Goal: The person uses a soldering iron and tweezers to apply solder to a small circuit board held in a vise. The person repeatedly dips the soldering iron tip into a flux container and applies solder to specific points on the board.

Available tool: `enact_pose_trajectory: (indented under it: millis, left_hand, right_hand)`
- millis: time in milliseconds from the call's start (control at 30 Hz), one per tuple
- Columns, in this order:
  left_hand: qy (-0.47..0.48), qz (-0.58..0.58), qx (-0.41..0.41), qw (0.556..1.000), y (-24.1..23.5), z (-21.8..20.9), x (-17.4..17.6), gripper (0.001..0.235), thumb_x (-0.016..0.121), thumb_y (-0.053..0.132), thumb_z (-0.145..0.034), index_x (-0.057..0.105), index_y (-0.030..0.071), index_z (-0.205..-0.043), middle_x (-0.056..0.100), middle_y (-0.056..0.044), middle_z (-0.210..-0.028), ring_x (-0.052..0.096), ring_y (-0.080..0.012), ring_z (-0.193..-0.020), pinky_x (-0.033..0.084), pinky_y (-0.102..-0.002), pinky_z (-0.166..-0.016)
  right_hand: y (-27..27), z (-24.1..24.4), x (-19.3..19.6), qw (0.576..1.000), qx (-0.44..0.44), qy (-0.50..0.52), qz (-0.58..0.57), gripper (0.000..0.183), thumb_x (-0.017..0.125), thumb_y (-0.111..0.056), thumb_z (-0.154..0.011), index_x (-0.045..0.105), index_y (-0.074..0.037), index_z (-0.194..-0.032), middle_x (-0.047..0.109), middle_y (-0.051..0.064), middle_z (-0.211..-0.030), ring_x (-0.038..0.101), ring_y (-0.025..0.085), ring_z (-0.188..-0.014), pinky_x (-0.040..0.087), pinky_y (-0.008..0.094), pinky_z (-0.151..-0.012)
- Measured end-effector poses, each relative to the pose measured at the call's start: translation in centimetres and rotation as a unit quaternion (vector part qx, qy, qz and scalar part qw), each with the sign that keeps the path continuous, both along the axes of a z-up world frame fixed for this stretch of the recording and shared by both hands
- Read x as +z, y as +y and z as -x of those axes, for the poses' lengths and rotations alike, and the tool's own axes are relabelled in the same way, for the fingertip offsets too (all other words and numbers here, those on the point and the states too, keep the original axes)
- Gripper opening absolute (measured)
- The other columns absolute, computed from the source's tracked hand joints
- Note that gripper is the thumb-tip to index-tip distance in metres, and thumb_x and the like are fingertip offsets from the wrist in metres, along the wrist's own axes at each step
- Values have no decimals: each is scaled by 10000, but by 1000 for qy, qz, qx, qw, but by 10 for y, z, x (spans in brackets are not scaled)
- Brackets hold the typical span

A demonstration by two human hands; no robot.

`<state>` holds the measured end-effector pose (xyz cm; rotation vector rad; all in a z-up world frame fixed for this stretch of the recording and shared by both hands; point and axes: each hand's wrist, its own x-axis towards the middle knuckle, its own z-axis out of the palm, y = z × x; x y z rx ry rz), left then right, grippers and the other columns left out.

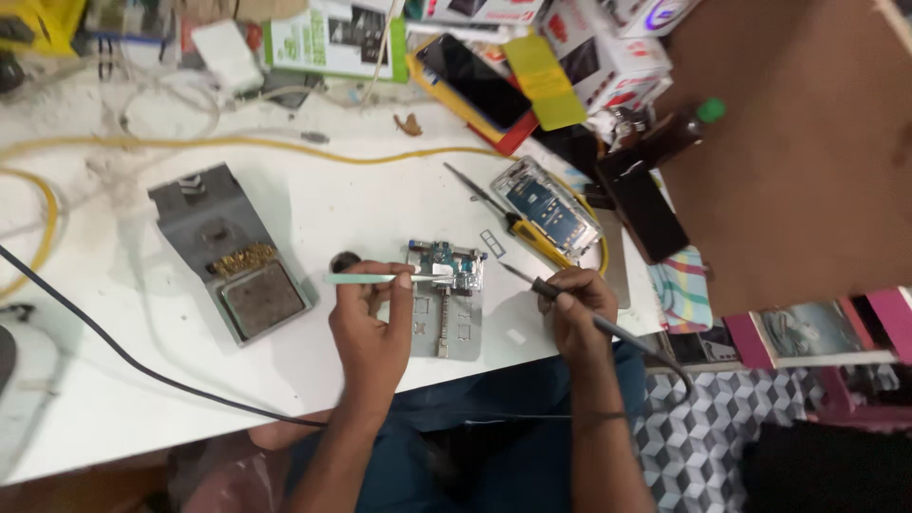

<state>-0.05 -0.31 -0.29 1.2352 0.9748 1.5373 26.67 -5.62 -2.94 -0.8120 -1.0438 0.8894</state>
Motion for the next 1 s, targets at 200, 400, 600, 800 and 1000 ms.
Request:
enact_pose_trajectory:
  millis: [200,400,600,800,1000]
  left_hand:
    - [-17,-22,-8,1000,-2,-1,-2,191,659,49,-986,567,-31,-1132,738,-152,-1056,717,-175,-989,584,-298,-883]
    - [-7,-15,-5,1000,-1,-4,-5,177,706,105,-973,602,-8,-1061,717,-95,-896,703,-124,-835,572,-268,-762]
    - [-2,9,0,1000,-3,-7,-9,185,723,116,-973,595,-3,-1035,634,-90,-782,561,-110,-693,477,-285,-565]
    - [2,-78,-13,997,-2,-11,-14,188,718,101,-955,584,-5,-1031,712,-75,-850,675,-121,-775,540,-257,-673]
    - [-32,-133,-18,990,-6,-13,-31,198,712,70,-961,562,-22,-1051,692,-125,-940,711,-163,-917,590,-274,-816]
  right_hand:
    - [3,-8,-8,995,16,101,-11,166,605,-103,-992,605,-6,-1126,645,159,-919,596,218,-790,482,361,-717]
    - [5,-11,-10,995,-4,102,-1,171,516,-96,-1007,595,1,-1124,628,140,-859,575,219,-759,481,377,-716]
    - [6,-13,-8,988,5,154,-13,178,501,-133,-1026,604,-23,-1121,610,123,-807,574,214,-745,464,362,-700]
    - [5,-12,-3,987,20,157,-17,165,514,-142,-1039,602,-18,-1103,615,116,-822,574,207,-744,466,356,-710]
    - [6,-12,-1,987,30,153,-36,173,530,-149,-1043,612,-7,-1100,627,116,-815,593,206,-726,491,356,-695]
